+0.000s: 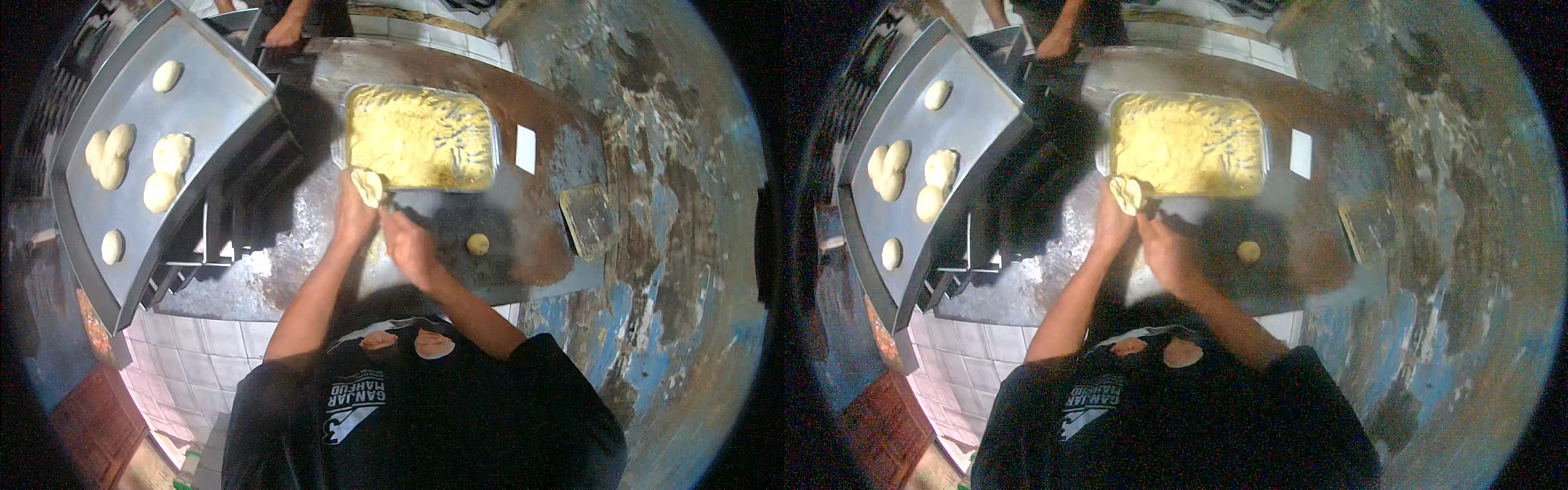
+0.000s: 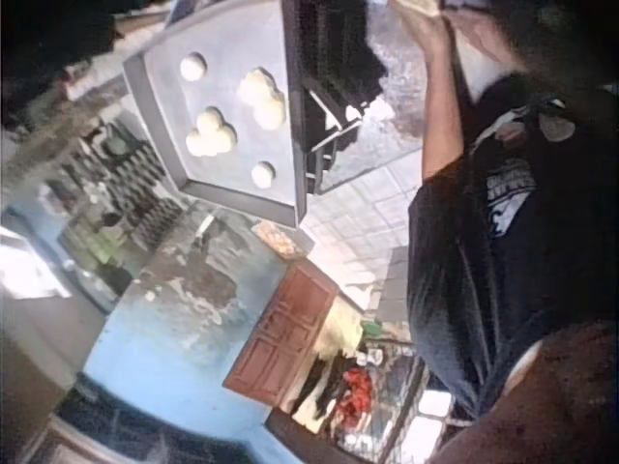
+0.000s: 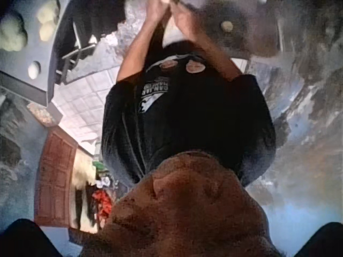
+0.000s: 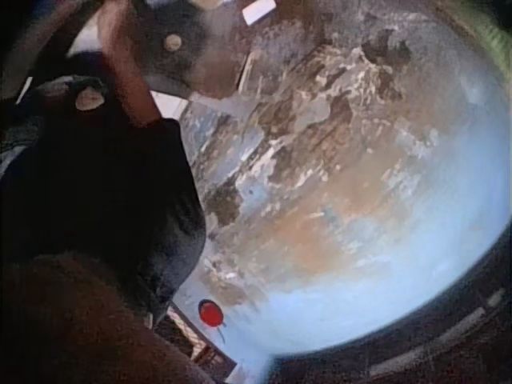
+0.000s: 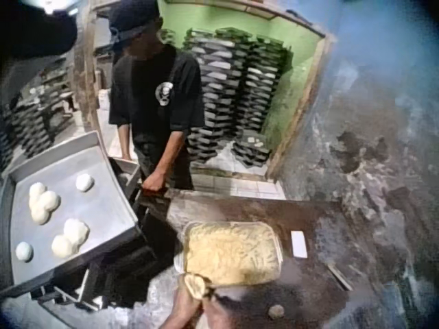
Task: The person shapes dough by hand, dips pieces into a container of filling, and places the prepared rolls onto metal baking trays, eventually stacking the trays.
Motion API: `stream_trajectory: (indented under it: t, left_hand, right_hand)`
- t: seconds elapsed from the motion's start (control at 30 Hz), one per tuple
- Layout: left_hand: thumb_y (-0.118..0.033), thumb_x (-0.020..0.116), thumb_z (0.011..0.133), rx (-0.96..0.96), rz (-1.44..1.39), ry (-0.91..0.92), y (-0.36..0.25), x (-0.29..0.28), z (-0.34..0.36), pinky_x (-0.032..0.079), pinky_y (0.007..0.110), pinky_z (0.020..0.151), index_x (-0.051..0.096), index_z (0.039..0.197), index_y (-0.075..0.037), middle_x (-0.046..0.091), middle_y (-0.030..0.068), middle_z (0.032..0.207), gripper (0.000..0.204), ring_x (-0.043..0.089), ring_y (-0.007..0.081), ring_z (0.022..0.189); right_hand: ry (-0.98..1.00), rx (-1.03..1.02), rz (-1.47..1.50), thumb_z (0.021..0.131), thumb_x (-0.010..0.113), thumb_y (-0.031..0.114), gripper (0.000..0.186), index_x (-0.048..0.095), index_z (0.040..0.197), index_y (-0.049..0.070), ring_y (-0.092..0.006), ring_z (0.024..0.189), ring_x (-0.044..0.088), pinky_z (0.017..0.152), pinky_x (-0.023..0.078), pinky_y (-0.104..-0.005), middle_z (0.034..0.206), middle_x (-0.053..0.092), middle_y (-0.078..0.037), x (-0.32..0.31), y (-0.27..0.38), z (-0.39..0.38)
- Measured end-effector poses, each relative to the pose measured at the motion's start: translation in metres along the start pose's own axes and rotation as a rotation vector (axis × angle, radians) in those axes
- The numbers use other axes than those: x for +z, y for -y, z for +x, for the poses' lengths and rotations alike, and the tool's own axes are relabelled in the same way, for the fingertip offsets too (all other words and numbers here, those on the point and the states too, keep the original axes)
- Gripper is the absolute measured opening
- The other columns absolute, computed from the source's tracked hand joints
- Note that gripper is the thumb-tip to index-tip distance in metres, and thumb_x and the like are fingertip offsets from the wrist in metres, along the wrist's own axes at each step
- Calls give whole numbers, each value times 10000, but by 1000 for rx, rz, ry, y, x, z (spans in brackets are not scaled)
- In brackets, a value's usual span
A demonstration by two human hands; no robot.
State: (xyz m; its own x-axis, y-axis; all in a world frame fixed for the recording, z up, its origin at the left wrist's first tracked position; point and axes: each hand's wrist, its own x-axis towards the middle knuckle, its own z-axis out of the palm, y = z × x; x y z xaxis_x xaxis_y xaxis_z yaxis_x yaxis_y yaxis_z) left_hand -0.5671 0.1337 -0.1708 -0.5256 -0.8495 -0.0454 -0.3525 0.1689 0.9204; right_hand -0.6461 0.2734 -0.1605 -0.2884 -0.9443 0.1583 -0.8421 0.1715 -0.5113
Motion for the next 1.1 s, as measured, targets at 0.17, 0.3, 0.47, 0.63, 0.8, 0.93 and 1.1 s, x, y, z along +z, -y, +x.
stream_trajectory:
  t: [0.17, 0.3, 0.47, 0.63, 0.8, 0.93, 1.1]
  left_hand:
    - [-211, 689, 915, -106, 392, 152, 30, -18, -44, 531, 451, 875, 436, 1381, -45, 706, 218, 1051, 556, 697, 385, 1011]
    - [-58, 714, 852, -197, -243, 204, 49, -5, -89, 526, 378, 930, 403, 1420, -63, 677, 130, 1186, 647, 666, 250, 1071]
    - [2, 769, 783, 62, -134, 354, -16, 19, -163, 504, 357, 962, 405, 1373, -61, 631, 127, 1208, 696, 621, 225, 1127]
    - [-142, 878, 760, 52, -400, 166, -22, 41, -194, 542, 346, 796, 510, 1272, -47, 659, 79, 1042, 637, 660, 215, 935]
    - [-178, 798, 860, -193, -566, 353, -65, 50, -243, 481, 240, 659, 602, 1230, -55, 667, 27, 985, 437, 606, 73, 822]
    - [-307, 719, 954, -145, -333, 132, -91, 55, -275, 519, 286, 797, 737, 1101, -3, 714, 82, 1066, 338, 675, 168, 888]
    - [-344, 714, 952, 321, 29, 134, -91, 41, -303, 509, 380, 958, 641, 1363, -39, 730, 193, 1166, 518, 695, 341, 1101]
  right_hand:
    - [102, 31, -95, 909, 621, 45, 356, 654, 1263, 19, -338, 735, 690, 620, 587, -433, 867, 632, -168, -17, 10, -70]
    - [8, 269, 264, 930, 685, 172, 322, 684, 1203, -1, -283, 922, 703, 767, 578, -366, 1064, 717, -148, 5, -29, -92]
    - [-26, 544, 873, 948, 664, 106, 512, 500, 1415, -22, -259, 943, 712, 863, 557, -355, 1128, 735, -163, -39, -15, -78]
    - [-72, 55, 450, 950, 536, 21, 508, 495, 1454, 76, -322, 1175, 665, 1025, 499, -391, 1238, 709, -152, -79, 30, -146]
    - [-226, 104, 565, 956, 587, 23, 593, 392, 1515, 54, -225, 1141, 659, 1004, 493, -356, 1222, 712, -106, -79, 12, -203]
    - [-233, 466, 879, 952, 650, 35, 451, 483, 1368, -19, -182, 1037, 662, 933, 499, -321, 1110, 712, -83, -77, 24, -222]
    - [107, 518, 1930, 936, 711, 58, 236, 635, 1160, 55, -152, 977, 652, 891, 509, -285, 1023, 685, -28, -95, 11, -240]
